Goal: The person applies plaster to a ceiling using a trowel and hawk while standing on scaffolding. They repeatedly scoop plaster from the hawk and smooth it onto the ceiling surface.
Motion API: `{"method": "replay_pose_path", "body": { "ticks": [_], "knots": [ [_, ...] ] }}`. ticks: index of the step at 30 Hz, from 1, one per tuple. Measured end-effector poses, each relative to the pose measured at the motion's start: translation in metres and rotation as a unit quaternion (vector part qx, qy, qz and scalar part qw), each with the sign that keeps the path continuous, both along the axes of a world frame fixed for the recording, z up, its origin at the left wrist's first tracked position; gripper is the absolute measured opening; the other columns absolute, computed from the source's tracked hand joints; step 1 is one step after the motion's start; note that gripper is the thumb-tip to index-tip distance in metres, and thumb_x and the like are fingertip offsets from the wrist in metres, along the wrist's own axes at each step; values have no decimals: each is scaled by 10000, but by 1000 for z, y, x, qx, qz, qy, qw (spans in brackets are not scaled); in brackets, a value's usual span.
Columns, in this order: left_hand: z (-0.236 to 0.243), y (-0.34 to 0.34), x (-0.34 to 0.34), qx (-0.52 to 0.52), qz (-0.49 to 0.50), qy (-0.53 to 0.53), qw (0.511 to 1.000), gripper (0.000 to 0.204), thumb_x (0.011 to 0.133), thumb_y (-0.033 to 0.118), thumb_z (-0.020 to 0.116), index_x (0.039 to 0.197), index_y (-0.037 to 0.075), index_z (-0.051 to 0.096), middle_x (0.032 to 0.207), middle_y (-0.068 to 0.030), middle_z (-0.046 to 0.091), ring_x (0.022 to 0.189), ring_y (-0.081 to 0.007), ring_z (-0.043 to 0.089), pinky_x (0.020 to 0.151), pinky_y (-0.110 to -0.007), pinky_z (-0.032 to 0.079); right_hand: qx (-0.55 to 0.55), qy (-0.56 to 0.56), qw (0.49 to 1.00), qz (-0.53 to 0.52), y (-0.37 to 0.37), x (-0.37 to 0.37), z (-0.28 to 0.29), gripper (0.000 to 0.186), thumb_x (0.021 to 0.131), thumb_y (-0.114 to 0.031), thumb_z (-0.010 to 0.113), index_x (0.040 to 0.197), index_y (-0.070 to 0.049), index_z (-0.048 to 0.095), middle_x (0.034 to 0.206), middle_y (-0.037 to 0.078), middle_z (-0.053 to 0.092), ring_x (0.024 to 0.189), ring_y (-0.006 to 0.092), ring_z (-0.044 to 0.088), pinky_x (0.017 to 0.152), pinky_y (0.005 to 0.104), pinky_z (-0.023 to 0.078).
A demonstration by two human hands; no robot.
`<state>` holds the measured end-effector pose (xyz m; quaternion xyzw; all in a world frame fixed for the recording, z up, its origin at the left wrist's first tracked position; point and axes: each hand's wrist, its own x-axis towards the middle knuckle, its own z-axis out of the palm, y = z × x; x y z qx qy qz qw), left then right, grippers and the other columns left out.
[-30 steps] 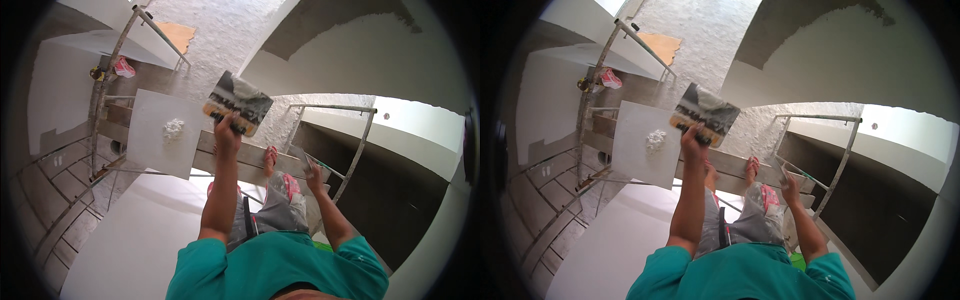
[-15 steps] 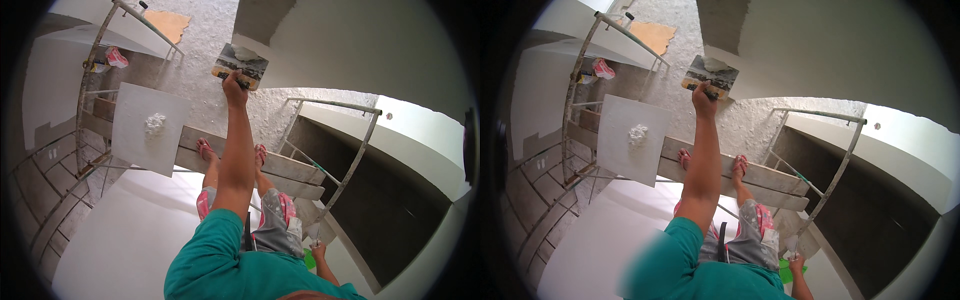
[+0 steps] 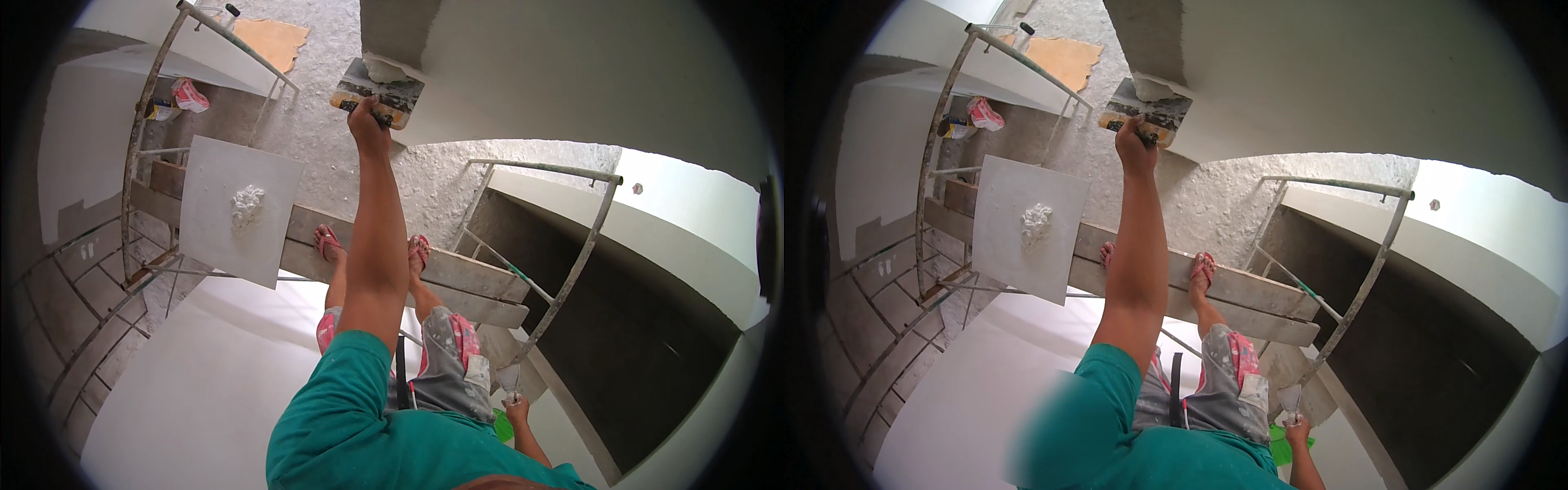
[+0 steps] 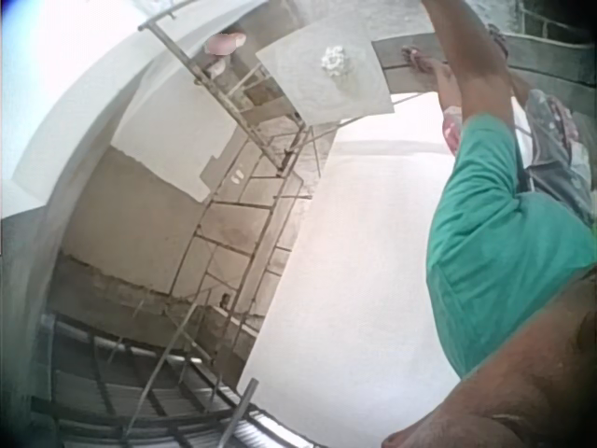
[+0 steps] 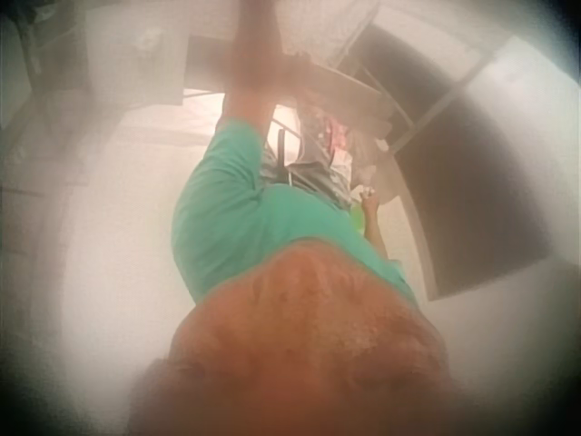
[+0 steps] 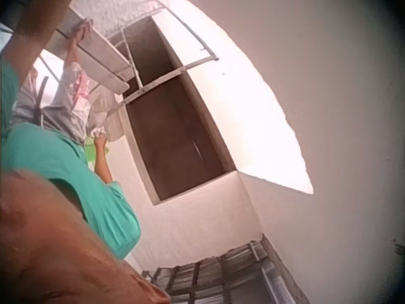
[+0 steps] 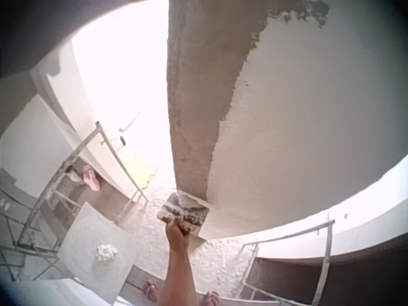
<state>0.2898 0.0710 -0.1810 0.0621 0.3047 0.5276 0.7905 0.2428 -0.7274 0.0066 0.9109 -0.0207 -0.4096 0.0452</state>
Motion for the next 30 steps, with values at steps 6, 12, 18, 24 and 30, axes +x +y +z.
{"method": "replay_pose_path", "body": {
  "ticks": [6, 12, 18, 24, 30],
  "knots": [
    [1, 14, 6, 11, -16, 17, 1000, 378, 743, -10, 526, 1112, -67, 463, 1016, -123, 547, 944, -246, 570, 859, -345, 459, -19, 20, 999, 24, 19, -9, 12, 282, 670, -22, 684, 925, 70, 606, 814, 147, 650, 745, 193, 624, 669, 313, 485],
    [14, 18, 17, -22, 12, 85, 996, 316, 731, 1, 546, 1035, -74, 501, 944, -116, 562, 852, -233, 590, 772, -324, 488, 40, -5, 999, -4, -3, -17, 4, 242, 653, -31, 691, 869, 51, 619, 793, 140, 647, 726, 177, 617, 654, 320, 477],
    [42, 21, 21, -37, 26, 130, 991, 234, 723, 3, 559, 944, -66, 529, 887, -104, 567, 784, -229, 595, 691, -318, 496, 32, 11, 999, -26, 5, -25, 5, 258, 651, -30, 688, 889, 45, 620, 802, 131, 649, 739, 177, 612, 669, 320, 474],
    [76, 18, 21, -42, 32, 166, 985, 186, 721, -5, 555, 893, -71, 537, 869, -109, 565, 746, -231, 599, 657, -311, 505, 61, -13, 998, -16, -9, -36, -3, 278, 647, -54, 713, 892, 46, 627, 815, 149, 654, 731, 189, 614, 677, 319, 474],
    [124, 13, 21, -33, 35, 188, 981, 247, 716, -7, 554, 947, -89, 529, 896, -127, 570, 762, -242, 605, 677, -337, 522, 49, -15, 998, 45, -7, -32, -9, 372, 652, -88, 741, 970, 58, 617, 852, 166, 657, 765, 197, 624, 696, 311, 476]
  ]
}}
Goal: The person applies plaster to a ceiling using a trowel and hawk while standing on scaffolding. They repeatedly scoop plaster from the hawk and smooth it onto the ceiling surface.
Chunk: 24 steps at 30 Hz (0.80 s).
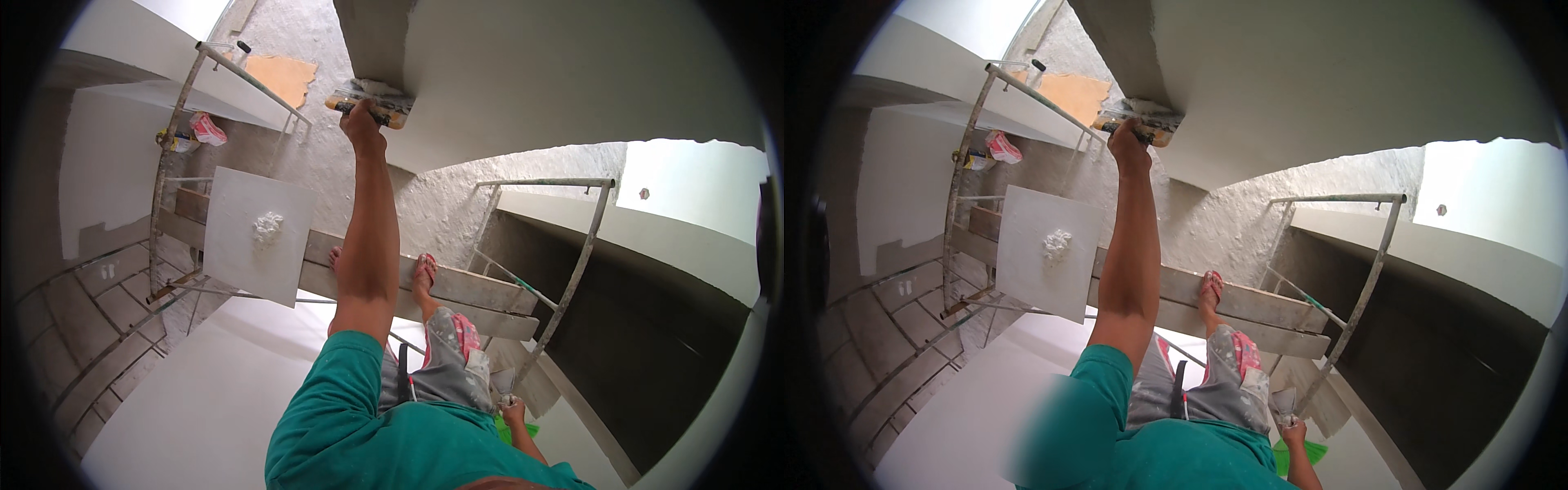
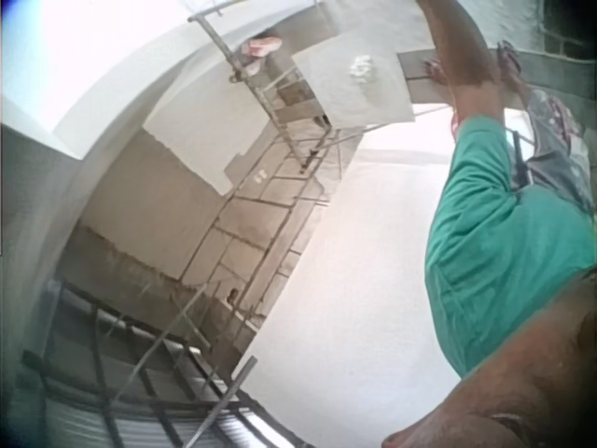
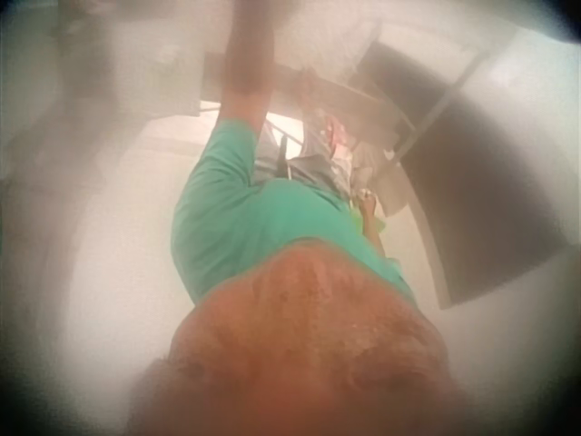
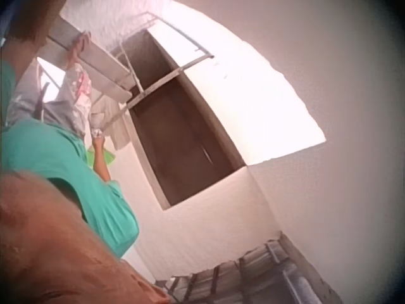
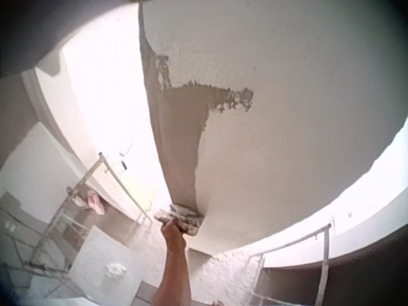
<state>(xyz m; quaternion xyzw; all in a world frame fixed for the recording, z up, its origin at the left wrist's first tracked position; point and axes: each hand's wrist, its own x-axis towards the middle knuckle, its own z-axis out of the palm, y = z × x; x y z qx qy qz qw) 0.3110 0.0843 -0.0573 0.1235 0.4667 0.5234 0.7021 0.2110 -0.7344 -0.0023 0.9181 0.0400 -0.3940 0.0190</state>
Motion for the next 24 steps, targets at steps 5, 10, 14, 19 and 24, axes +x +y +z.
{"method": "replay_pose_path", "body": {
  "ticks": [5, 10, 14, 19, 24],
  "knots": [
    [55, -3, 4, 23, 1, 4, 1000, 308, 721, 0, 556, 1014, -92, 527, 939, -139, 582, 793, -249, 612, 687, -340, 532, 12, 47, 997, -63, 8, 7, 4, 539, 652, -106, 722, 1142, 53, 562, 1026, 213, 630, 961, 290, 625, 823, 330, 487],
    [109, -3, -1, 31, 10, 25, 999, 332, 727, 18, 564, 1046, -73, 537, 951, -142, 597, 790, -249, 622, 672, -336, 541, 64, 20, 994, -81, -5, 11, -5, 362, 665, -56, 744, 991, 42, 621, 888, 132, 668, 786, 161, 605, 696, 314, 474],
    [160, -5, 6, 54, -8, 55, 997, 340, 733, 44, 576, 1054, -64, 544, 946, -136, 604, 769, -247, 626, 643, -331, 544, 74, 40, 993, -87, 7, 22, 1, 412, 640, -51, 745, 1017, 53, 613, 922, 159, 661, 839, 203, 628, 705, 337, 488],
    [214, -8, 8, 74, 15, 84, 994, 348, 743, 89, 598, 1037, -88, 540, 937, -150, 599, 760, -235, 625, 623, -328, 545, 56, 56, 992, -103, 22, 40, 15, 331, 624, -49, 752, 922, 30, 633, 848, 155, 660, 766, 220, 628, 641, 364, 476],
    [276, -16, 3, 101, -10, 114, 988, 320, 743, 124, 617, 959, -105, 555, 894, -166, 600, 692, -231, 628, 545, -314, 544, 63, 43, 993, -91, 15, 51, 14, 304, 640, -72, 752, 911, 11, 640, 813, 138, 655, 708, 220, 612, 610, 379, 462]
  ]
}}
